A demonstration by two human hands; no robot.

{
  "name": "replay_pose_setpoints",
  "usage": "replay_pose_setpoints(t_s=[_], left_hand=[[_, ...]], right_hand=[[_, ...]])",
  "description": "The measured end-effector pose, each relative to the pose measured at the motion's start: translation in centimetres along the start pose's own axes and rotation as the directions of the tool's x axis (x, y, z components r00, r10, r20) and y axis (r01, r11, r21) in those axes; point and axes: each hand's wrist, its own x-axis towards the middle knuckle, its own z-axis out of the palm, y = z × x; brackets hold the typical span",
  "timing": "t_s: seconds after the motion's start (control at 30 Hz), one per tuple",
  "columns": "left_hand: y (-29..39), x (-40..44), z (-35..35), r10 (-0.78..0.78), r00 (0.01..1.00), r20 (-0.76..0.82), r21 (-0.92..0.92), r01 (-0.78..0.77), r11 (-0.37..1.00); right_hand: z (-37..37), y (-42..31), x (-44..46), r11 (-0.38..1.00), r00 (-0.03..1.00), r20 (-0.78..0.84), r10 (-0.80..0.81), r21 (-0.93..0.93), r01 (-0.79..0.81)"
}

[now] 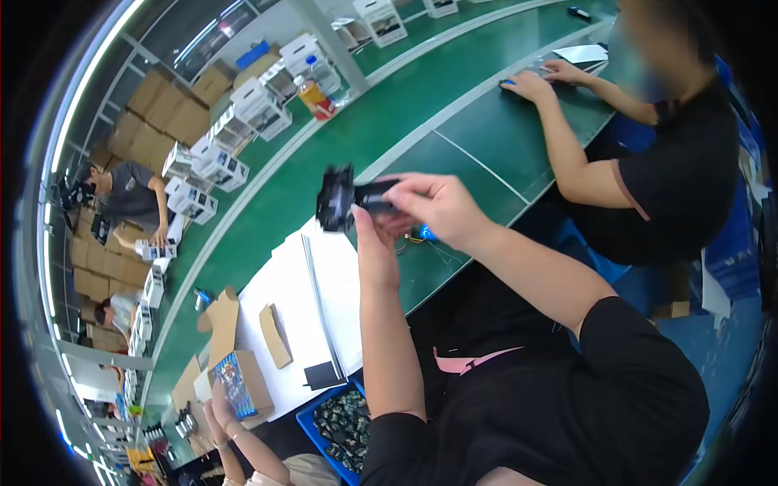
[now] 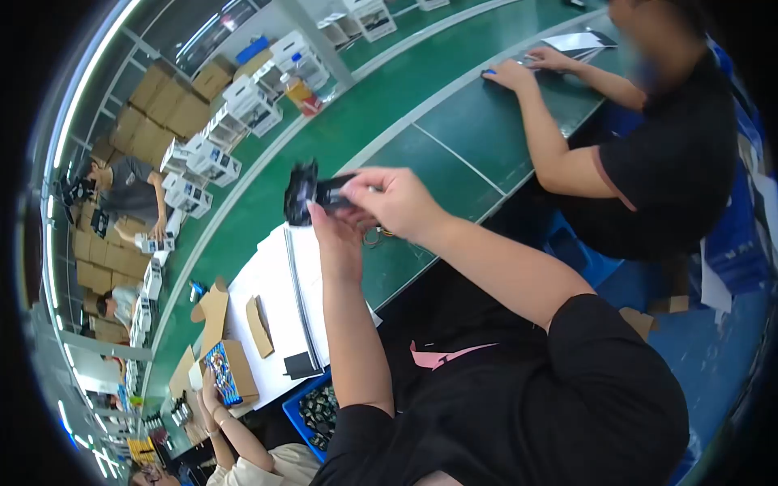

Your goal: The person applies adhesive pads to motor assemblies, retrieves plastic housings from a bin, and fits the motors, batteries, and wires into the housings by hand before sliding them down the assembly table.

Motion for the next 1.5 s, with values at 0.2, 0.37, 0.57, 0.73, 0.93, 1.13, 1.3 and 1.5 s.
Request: replay_pose_setpoints(t_s=[0.2, 0.37, 0.57, 0.73, 0.93, 1.13, 1.3, 1.5], left_hand=[[-0.1, 7.2, -1.7, 0.041, 0.94, -0.338, -0.376, -0.175, 0.91], [-3.5, 12.3, -6.8, 0.076, 0.836, -0.544, 0.0, -0.09, 0.996], [-4.5, 11.7, -6.4, -0.114, 0.835, -0.538, -0.08, 0.084, 0.993], [-5.2, 11.7, -6.8, -0.155, 0.852, -0.5, -0.042, 0.155, 0.987], [-4.6, 11.1, -3.3, -0.265, 0.859, -0.438, -0.12, 0.236, 0.964], [-6.4, 10.7, -1.4, -0.313, 0.867, -0.387, -0.113, 0.292, 0.95], [-6.7, 10.6, -0.9, -0.327, 0.893, -0.311, -0.046, 0.33, 0.943], [-5.4, 11.1, -2.8, -0.269, 0.907, -0.323, -0.112, 0.246, 0.963]], right_hand=[[-1.5, 2.3, 5.9, 0.947, 0.987, 0.143, -0.07, -0.301, 0.111], [-6.0, 3.4, 13.6, 0.236, 0.991, 0.001, 0.135, -0.971, -0.031], [-7.6, 5.0, 14.4, 0.058, 0.93, -0.013, 0.368, -0.998, -0.037], [-9.3, 5.1, 15.4, 0.316, 0.918, -0.048, 0.394, -0.931, -0.184], [-9.8, 5.1, 15.3, 0.769, 0.935, -0.056, 0.35, -0.553, -0.32], [-10.2, 6.7, 15.1, 0.866, 0.963, -0.104, 0.248, -0.422, -0.269], [-9.3, 6.5, 15.0, 0.926, 0.974, -0.121, 0.189, -0.308, -0.218], [-9.0, 5.1, 14.3, 0.892, 0.986, -0.005, 0.164, -0.427, -0.15]])
